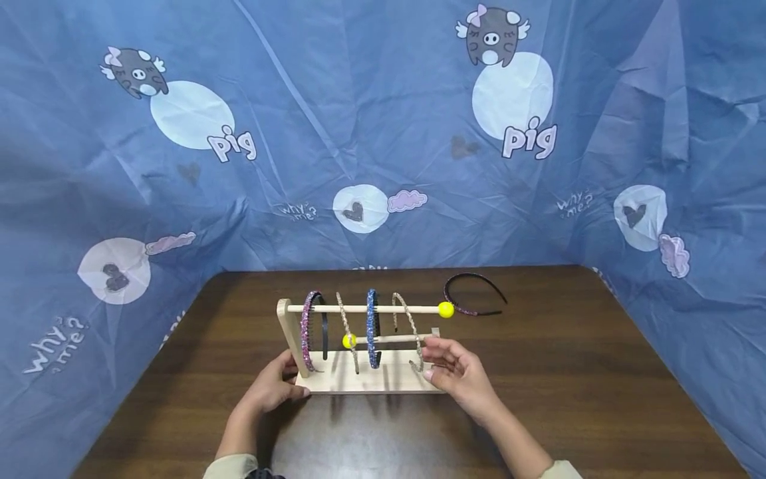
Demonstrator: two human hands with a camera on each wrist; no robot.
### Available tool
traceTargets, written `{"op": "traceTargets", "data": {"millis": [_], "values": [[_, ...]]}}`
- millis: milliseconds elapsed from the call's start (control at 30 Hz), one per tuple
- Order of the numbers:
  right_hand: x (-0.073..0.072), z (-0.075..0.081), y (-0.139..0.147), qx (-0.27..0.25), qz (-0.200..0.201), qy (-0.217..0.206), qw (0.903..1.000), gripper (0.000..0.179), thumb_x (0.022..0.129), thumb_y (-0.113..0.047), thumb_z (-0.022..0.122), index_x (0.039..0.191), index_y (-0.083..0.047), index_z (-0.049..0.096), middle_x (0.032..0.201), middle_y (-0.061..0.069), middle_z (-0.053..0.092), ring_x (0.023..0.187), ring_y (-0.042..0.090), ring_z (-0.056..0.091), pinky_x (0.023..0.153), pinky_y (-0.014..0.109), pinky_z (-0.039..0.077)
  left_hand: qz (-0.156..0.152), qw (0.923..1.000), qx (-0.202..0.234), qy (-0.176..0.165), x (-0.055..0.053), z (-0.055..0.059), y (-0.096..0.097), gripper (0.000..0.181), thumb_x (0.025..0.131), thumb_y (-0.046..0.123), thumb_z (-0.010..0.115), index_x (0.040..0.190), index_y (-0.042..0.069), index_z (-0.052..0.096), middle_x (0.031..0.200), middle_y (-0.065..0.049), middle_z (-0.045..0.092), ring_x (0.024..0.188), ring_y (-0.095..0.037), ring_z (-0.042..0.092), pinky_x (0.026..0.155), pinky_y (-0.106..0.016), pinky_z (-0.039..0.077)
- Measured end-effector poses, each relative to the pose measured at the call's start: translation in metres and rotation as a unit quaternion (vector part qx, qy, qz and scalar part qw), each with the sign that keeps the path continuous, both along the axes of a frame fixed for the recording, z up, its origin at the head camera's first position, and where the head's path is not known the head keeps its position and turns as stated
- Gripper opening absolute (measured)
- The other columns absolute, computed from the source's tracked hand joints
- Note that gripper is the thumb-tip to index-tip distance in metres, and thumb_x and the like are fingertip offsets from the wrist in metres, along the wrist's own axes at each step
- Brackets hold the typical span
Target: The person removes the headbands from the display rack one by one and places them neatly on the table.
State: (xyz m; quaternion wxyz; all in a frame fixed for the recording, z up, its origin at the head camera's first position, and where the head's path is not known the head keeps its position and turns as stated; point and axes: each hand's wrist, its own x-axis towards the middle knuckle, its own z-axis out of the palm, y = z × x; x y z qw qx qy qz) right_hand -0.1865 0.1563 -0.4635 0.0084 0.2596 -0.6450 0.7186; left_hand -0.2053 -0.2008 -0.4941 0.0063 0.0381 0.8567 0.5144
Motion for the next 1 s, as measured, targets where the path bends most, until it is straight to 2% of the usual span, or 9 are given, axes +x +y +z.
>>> {"op": "traceTargets", "data": {"millis": [100,233,400,500,700,867,1000], "values": [[-0.002,-0.004,-0.002,0.015,0.001,-0.001,0.9999,0.037,0.082,0.008,0.061,0.116,0.014,0.048,0.109,0.028,0.058,0.1,0.026,0.058,0.081,0.027,0.047,-0.002,1.0,0.002,-0.002,-0.002,-0.001,0.0,0.054,0.053,-0.014,0.077,0.101,0.002,0.057,0.101,-0.012,0.062,0.095,-0.03,0.058,0.075,-0.037,0.048],[-0.003,-0.005,-0.007,0.017,-0.003,0.012,0.9998,0.022,0.082,0.01,0.061,0.102,0.014,0.053,0.098,0.015,0.064,0.09,0.018,0.06,0.075,0.025,0.048,0.006,1.0,-0.001,-0.005,-0.004,-0.001,-0.001,0.054,0.053,-0.015,0.077,0.101,0.001,0.057,0.099,-0.012,0.062,0.091,-0.029,0.059,0.071,-0.036,0.049],[-0.003,0.003,-0.009,-0.021,-0.016,0.024,0.9994,0.014,0.082,0.013,0.059,0.095,0.013,0.055,0.093,0.004,0.065,0.085,0.013,0.06,0.071,0.023,0.049,0.004,1.0,-0.002,-0.003,-0.005,0.001,0.0,0.054,0.055,-0.015,0.076,0.103,0.0,0.056,0.1,-0.014,0.062,0.093,-0.03,0.058,0.074,-0.038,0.049],[-0.002,0.012,-0.008,-0.056,-0.011,0.037,0.9977,0.016,0.082,0.013,0.058,0.096,0.007,0.059,0.095,0.002,0.065,0.085,0.013,0.061,0.071,0.023,0.049,0.004,1.0,-0.007,-0.006,-0.004,0.001,0.002,0.054,0.055,-0.014,0.077,0.103,0.0,0.056,0.1,-0.013,0.062,0.093,-0.03,0.058,0.074,-0.038,0.049],[0.002,0.028,-0.005,-0.129,0.013,0.056,0.9899,0.032,0.084,0.018,0.051,0.103,-0.004,0.062,0.1,0.007,0.064,0.09,0.015,0.061,0.076,0.024,0.049,0.008,0.9999,-0.007,-0.005,0.001,0.002,0.003,0.054,0.053,-0.015,0.078,0.1,0.0,0.057,0.099,-0.012,0.062,0.092,-0.029,0.058,0.073,-0.037,0.049],[0.001,0.038,0.001,-0.169,0.028,0.062,0.9833,0.035,0.084,0.022,0.046,0.104,-0.003,0.061,0.102,0.007,0.063,0.092,0.016,0.062,0.081,0.026,0.048,0.005,1.0,-0.001,-0.006,0.001,0.003,0.002,0.054,0.053,-0.015,0.078,0.1,0.001,0.056,0.101,-0.012,0.061,0.093,-0.03,0.058,0.073,-0.038,0.049],[0.001,0.045,0.006,-0.206,0.05,0.076,0.9744,0.036,0.084,0.024,0.042,0.105,0.0,0.06,0.104,0.008,0.063,0.094,0.017,0.061,0.084,0.03,0.048,-0.005,1.0,0.001,-0.003,0.0,0.002,0.0,0.054,0.053,-0.014,0.078,0.1,0.0,0.056,0.101,-0.013,0.061,0.095,-0.032,0.058,0.076,-0.041,0.049]]}}
